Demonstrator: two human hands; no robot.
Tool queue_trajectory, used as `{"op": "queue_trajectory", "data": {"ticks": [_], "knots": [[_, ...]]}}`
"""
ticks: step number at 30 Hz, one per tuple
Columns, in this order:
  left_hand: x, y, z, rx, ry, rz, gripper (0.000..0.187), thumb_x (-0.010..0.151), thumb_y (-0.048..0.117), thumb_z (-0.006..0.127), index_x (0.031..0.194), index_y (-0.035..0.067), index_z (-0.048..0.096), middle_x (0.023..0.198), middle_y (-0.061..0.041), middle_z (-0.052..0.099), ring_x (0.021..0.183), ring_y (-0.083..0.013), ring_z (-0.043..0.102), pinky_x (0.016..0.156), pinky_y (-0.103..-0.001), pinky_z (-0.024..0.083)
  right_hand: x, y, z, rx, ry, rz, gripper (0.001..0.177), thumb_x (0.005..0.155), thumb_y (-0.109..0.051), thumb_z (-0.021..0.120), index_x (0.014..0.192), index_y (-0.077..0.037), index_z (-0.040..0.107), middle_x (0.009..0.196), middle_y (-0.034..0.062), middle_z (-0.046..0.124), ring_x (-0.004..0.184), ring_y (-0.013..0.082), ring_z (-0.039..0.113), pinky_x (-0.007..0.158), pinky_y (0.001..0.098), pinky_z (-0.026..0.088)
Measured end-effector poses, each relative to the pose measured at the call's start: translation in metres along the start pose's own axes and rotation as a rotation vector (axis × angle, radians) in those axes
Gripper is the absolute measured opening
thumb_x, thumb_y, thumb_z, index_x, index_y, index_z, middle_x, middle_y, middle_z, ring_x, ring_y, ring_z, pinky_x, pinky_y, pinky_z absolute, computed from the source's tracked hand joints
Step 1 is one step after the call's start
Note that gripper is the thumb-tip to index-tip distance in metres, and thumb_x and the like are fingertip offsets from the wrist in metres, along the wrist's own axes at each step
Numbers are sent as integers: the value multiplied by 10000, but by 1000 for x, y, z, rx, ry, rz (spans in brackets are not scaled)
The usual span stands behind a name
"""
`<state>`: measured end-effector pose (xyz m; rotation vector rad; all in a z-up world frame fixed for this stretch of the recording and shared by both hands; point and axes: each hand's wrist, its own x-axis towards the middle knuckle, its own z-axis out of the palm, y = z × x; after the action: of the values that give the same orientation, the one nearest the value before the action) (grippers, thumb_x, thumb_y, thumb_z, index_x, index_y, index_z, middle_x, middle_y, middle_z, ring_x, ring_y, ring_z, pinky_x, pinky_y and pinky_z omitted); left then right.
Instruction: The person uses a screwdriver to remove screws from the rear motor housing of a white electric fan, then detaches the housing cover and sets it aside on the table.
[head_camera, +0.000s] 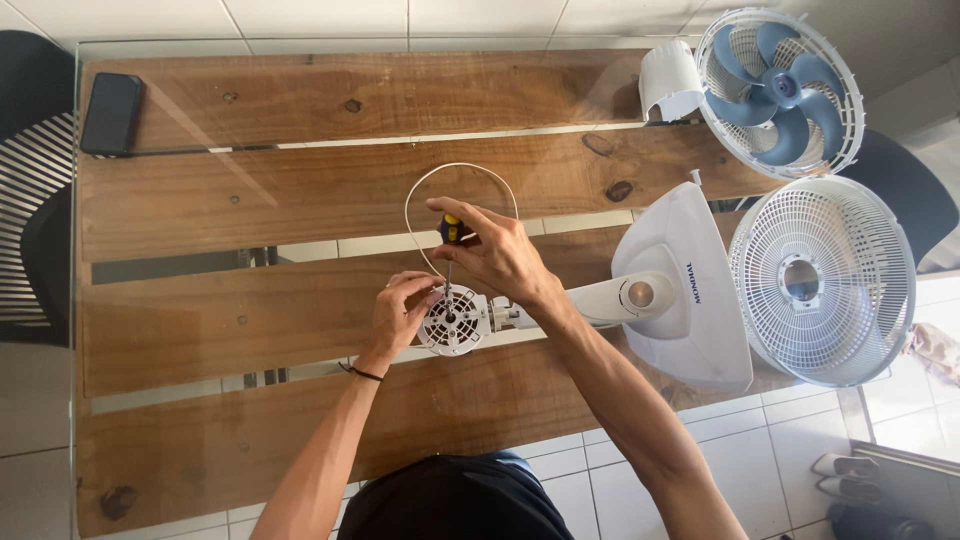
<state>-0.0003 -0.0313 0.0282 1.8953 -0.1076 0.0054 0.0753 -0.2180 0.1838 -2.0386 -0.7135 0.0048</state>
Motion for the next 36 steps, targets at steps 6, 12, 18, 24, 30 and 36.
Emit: {"op": "queue_trajectory", "data": {"ticks": [6,12,18,24,30,36], "knots": [[-25,0,2,-346,-66,-101,623,808,223,823,1368,65,599,1334,-87,651,1194,-198,663,1026,-342,572,-7,-1,-5,-19,49,-16,660,842,-147,858,1432,-143,563,1145,112,748,1020,189,761,863,318,673],[-34,-1,-3,-225,-163,-70,1214,519,448,971,1523,65,406,1480,-174,495,1399,-306,475,1168,-431,410,-9,-8,-6,-60,44,23,649,837,-110,857,1423,-131,579,1108,99,768,990,180,771,868,314,671],[-38,-12,11,-71,-186,-79,1503,411,594,973,1598,29,244,1523,-222,481,1440,-367,423,1202,-479,336,-9,-18,-6,-86,35,45,661,829,-81,854,1425,-118,573,1091,95,770,971,179,775,844,315,656],[-44,-23,20,-111,-156,-104,1547,404,641,952,1595,-11,210,1516,-228,498,1441,-357,444,1200,-474,349,-12,-20,0,-89,68,89,641,839,-42,837,1420,-118,576,1089,91,768,964,169,781,833,306,628],[-43,-27,23,-63,-175,-157,1513,375,643,948,1577,15,277,1501,-212,514,1416,-345,481,1191,-468,361,-13,-24,2,-81,85,129,629,853,-33,821,1425,-115,573,1077,100,767,948,174,782,824,304,631],[-42,-30,26,-43,-155,-111,1455,384,604,976,1548,14,333,1507,-213,507,1417,-360,455,1178,-481,357,-12,-30,0,-85,78,222,606,856,-37,812,1411,-120,583,1072,95,767,928,166,788,812,302,648]]}}
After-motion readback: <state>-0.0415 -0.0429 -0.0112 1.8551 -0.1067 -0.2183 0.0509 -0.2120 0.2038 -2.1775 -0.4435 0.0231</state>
